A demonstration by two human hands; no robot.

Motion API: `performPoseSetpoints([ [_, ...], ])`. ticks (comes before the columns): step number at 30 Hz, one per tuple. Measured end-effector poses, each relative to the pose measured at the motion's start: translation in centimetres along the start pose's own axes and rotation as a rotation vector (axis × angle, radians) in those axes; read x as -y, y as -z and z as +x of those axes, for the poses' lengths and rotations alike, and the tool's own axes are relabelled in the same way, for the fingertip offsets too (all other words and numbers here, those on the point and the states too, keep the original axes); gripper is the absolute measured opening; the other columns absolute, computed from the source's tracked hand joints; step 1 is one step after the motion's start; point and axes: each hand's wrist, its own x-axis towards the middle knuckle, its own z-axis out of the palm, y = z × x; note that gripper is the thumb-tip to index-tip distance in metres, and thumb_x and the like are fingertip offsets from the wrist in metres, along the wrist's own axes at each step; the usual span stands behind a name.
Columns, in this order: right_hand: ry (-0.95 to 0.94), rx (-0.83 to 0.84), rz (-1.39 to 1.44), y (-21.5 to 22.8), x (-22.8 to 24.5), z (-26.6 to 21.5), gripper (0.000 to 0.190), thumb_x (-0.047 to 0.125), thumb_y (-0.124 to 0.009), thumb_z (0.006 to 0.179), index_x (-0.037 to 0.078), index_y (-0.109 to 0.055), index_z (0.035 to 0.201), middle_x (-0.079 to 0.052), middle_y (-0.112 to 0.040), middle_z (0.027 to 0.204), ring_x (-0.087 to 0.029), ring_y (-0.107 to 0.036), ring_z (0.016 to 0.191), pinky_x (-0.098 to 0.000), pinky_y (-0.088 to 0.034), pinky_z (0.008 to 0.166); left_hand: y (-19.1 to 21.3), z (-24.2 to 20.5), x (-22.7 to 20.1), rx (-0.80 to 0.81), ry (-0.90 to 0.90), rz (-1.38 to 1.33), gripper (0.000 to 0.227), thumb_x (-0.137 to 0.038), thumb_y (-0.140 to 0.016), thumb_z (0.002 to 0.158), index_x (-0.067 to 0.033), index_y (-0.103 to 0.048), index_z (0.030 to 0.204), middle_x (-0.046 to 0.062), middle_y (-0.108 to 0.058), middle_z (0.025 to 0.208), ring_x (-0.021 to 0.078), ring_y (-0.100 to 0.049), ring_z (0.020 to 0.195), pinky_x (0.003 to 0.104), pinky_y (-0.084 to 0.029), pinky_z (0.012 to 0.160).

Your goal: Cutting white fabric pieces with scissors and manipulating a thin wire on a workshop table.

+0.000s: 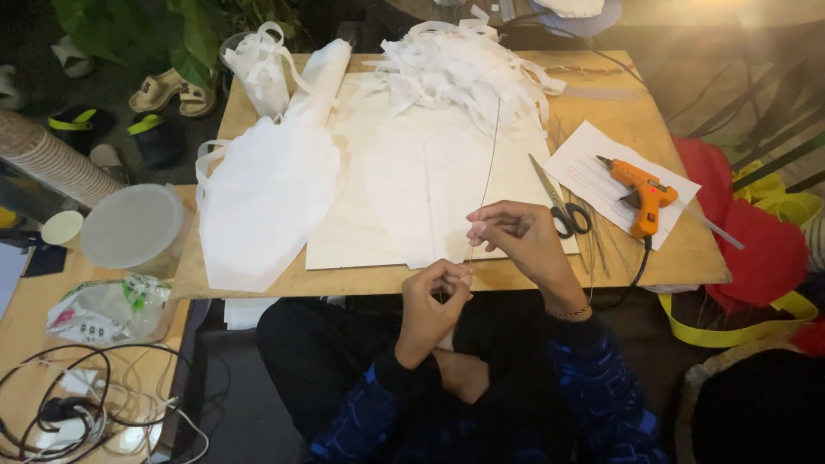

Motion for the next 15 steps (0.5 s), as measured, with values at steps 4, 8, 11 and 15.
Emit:
performPoseSetpoints([
  [4,0.006,-0.024,0.047,0.7,-0.2,0.9,0.024,0.004,-0.078,0.087,-0.006,-0.073,0.108,-0.019,-0.076,0.081,-0.020,-0.075,0.072,-0.0285,-0.062,0.063,-0.4,-0.7,1.5,0.028,0.040,-0.006,0.006,0.002,-0.070,0.084,0.0014,-0.074,0.089,0.015,-0.072,0.069,0.0207,-0.074,0.064,0.035,-0.060,0.065],
  [8,0.028,-0.048,0.084,1.4,-1.2,1.7,0.022,0.001,-0.077,0.086,-0.007,-0.073,0.106,-0.020,-0.075,0.080,-0.021,-0.076,0.071,-0.0272,-0.062,0.061,-0.3,-0.8,1.6,0.042,0.047,-0.052,0.008,0.001,-0.070,0.085,0.0019,-0.074,0.092,0.016,-0.072,0.070,0.0218,-0.076,0.065,0.035,-0.059,0.066],
  [11,0.041,-0.072,0.095,1.3,-1.7,1.6,0.021,0.000,-0.077,0.086,-0.008,-0.072,0.104,-0.020,-0.075,0.079,-0.022,-0.076,0.070,-0.0271,-0.061,0.060,0.1,-0.9,1.3,0.044,0.035,-0.039,0.008,0.000,-0.070,0.085,0.0012,-0.074,0.092,0.015,-0.072,0.069,0.0204,-0.075,0.063,0.034,-0.058,0.065],
  [15,0.019,-0.083,0.122,1.2,-1.1,1.5,0.022,0.000,-0.077,0.085,-0.008,-0.071,0.105,-0.021,-0.074,0.080,-0.024,-0.076,0.070,-0.0288,-0.062,0.061,0.4,-0.8,1.1,0.045,0.032,-0.023,0.009,-0.002,-0.071,0.086,-0.0005,-0.075,0.093,0.012,-0.073,0.067,0.0169,-0.072,0.062,0.032,-0.057,0.066],
])
